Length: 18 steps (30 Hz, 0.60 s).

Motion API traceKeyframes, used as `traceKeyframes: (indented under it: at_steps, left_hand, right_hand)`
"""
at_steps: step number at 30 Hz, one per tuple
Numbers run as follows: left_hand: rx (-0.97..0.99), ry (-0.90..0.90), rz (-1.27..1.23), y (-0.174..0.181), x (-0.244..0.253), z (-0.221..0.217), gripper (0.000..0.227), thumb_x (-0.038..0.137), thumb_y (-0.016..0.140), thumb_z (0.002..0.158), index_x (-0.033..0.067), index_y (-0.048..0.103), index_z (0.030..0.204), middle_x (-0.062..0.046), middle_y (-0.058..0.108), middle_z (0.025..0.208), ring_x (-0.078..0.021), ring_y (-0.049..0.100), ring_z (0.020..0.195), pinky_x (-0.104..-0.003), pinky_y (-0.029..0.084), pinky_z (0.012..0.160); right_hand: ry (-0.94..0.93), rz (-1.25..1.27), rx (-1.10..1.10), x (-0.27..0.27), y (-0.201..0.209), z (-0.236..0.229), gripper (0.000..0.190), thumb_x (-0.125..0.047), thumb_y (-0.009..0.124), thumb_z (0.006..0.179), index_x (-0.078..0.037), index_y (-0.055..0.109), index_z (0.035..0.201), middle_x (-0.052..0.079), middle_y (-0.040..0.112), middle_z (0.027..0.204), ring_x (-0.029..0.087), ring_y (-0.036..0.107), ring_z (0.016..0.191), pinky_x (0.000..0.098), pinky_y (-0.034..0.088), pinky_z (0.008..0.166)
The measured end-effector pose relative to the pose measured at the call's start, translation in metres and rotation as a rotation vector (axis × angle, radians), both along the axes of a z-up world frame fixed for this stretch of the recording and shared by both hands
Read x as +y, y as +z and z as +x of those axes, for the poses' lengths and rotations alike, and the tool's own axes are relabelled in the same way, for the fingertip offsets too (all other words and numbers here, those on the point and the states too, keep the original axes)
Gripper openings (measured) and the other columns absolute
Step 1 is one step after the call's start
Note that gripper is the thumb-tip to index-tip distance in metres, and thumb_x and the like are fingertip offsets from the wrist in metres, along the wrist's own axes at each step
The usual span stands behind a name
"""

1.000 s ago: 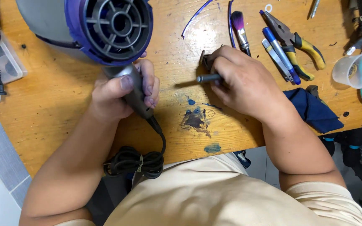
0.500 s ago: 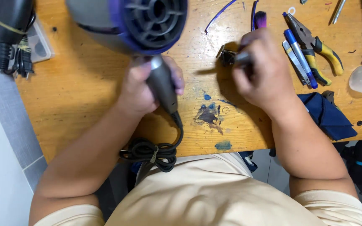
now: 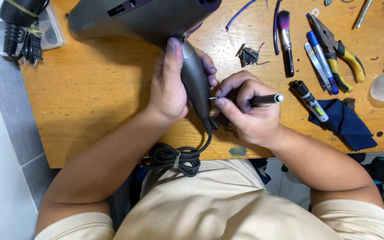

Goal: The person reassembles a disassembled hair dryer on a wooden workbench. They connect internal wires, fit the two halves of the casing together, and use a screwdriver to tighten screws on the handle and body to secure the device.

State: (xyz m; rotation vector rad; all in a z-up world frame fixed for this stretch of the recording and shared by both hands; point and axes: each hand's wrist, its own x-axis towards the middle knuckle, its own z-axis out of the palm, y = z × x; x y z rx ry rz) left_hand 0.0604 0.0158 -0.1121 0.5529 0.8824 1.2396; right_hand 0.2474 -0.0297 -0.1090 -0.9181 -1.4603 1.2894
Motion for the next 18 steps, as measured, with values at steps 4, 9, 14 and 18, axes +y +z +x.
traceKeyframes:
  at_steps: [4, 9, 14, 18]
  left_hand:
    - [-0.119, 0.046, -0.098, 0.009, 0.0, 0.003, 0.075, 0.072, 0.059, 0.097, 0.0, 0.074, 0.082, -0.016, 0.072, 0.072, -0.0238, 0.071, 0.059, -0.037, 0.061, 0.053]
    - [-0.325, 0.032, -0.026, -0.007, -0.008, -0.001, 0.073, 0.04, 0.065, 0.11, 0.0025, 0.046, 0.17, -0.021, 0.072, 0.099, -0.0295, 0.07, 0.075, -0.041, 0.061, 0.067]
    - [-0.235, 0.082, -0.08, -0.011, -0.006, 0.007, 0.076, 0.034, 0.072, 0.108, 0.0146, 0.043, 0.175, -0.02, 0.071, 0.084, -0.027, 0.069, 0.066, -0.041, 0.061, 0.064]
    - [-0.254, 0.06, -0.098, -0.008, -0.008, 0.006, 0.08, 0.04, 0.072, 0.108, 0.0187, 0.04, 0.179, -0.021, 0.069, 0.085, -0.0273, 0.067, 0.067, -0.04, 0.06, 0.065]
  right_hand:
    - [0.02, -0.011, 0.005, 0.0, -0.001, -0.001, 0.044, 0.004, 0.074, 0.108, -0.013, 0.042, 0.083, 0.02, 0.069, 0.111, 0.031, 0.072, 0.103, 0.0417, 0.062, 0.103]
    - [0.029, -0.01, -0.022, -0.003, -0.005, -0.001, 0.045, 0.003, 0.075, 0.108, -0.013, 0.042, 0.083, 0.021, 0.07, 0.11, 0.029, 0.072, 0.102, 0.0398, 0.06, 0.1]
    - [0.005, 0.022, -0.016, -0.002, -0.007, -0.004, 0.044, 0.006, 0.074, 0.108, -0.012, 0.043, 0.083, 0.021, 0.07, 0.109, 0.029, 0.071, 0.099, 0.0422, 0.061, 0.103]
    - [-0.03, 0.123, -0.12, -0.001, -0.003, -0.007, 0.043, 0.002, 0.075, 0.108, -0.011, 0.043, 0.083, 0.023, 0.073, 0.108, 0.03, 0.073, 0.097, 0.0424, 0.061, 0.097]
